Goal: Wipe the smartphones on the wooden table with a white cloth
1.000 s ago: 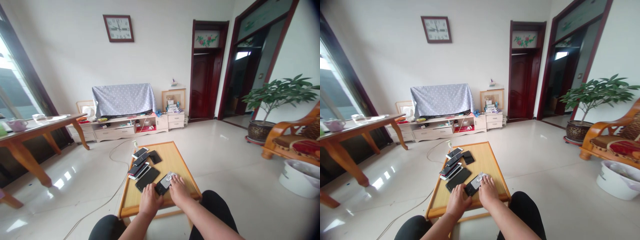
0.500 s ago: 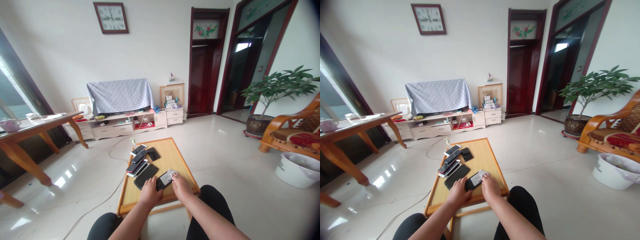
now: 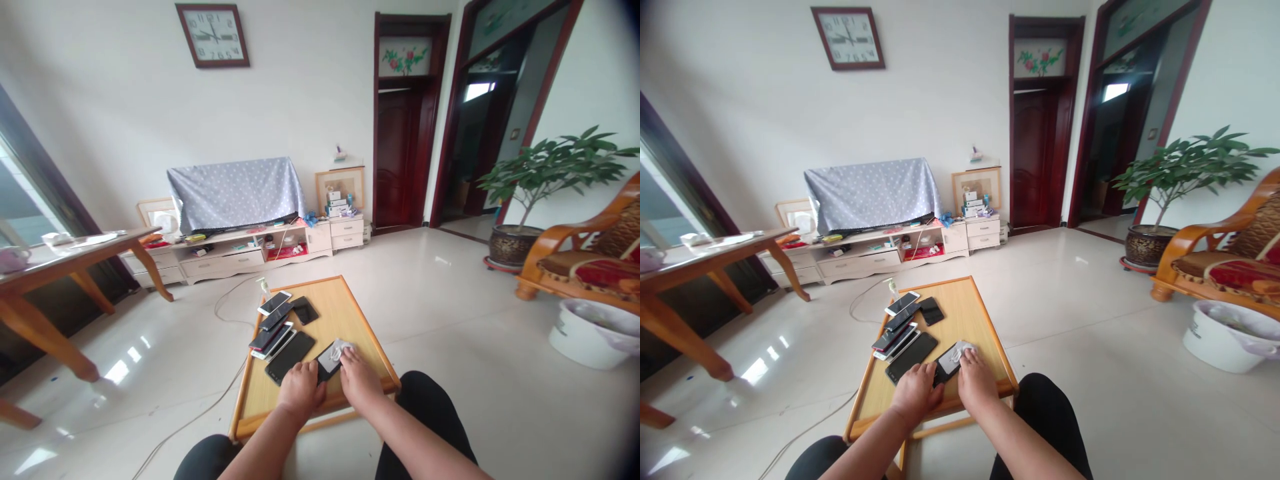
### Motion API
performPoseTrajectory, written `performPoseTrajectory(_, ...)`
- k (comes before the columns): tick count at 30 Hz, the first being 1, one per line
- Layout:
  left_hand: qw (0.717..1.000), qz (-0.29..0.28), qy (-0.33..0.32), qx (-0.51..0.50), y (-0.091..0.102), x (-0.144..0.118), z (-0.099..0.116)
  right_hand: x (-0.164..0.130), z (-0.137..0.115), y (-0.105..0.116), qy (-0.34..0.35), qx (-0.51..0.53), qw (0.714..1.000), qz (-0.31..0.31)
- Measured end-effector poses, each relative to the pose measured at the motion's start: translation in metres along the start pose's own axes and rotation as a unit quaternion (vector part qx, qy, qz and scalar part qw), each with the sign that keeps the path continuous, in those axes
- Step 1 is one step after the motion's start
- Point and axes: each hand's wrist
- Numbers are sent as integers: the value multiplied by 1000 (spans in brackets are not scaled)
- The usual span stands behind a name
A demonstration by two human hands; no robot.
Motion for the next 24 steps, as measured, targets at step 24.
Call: performPoseTrajectory(24, 998, 1, 62, -9, 15, 15, -6, 3, -24, 9, -2, 52, 995, 88)
Point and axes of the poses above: each hand's wrist, its own x-axis towards the middle knuckle, its own y-axis out of the back of the hand, z = x × y
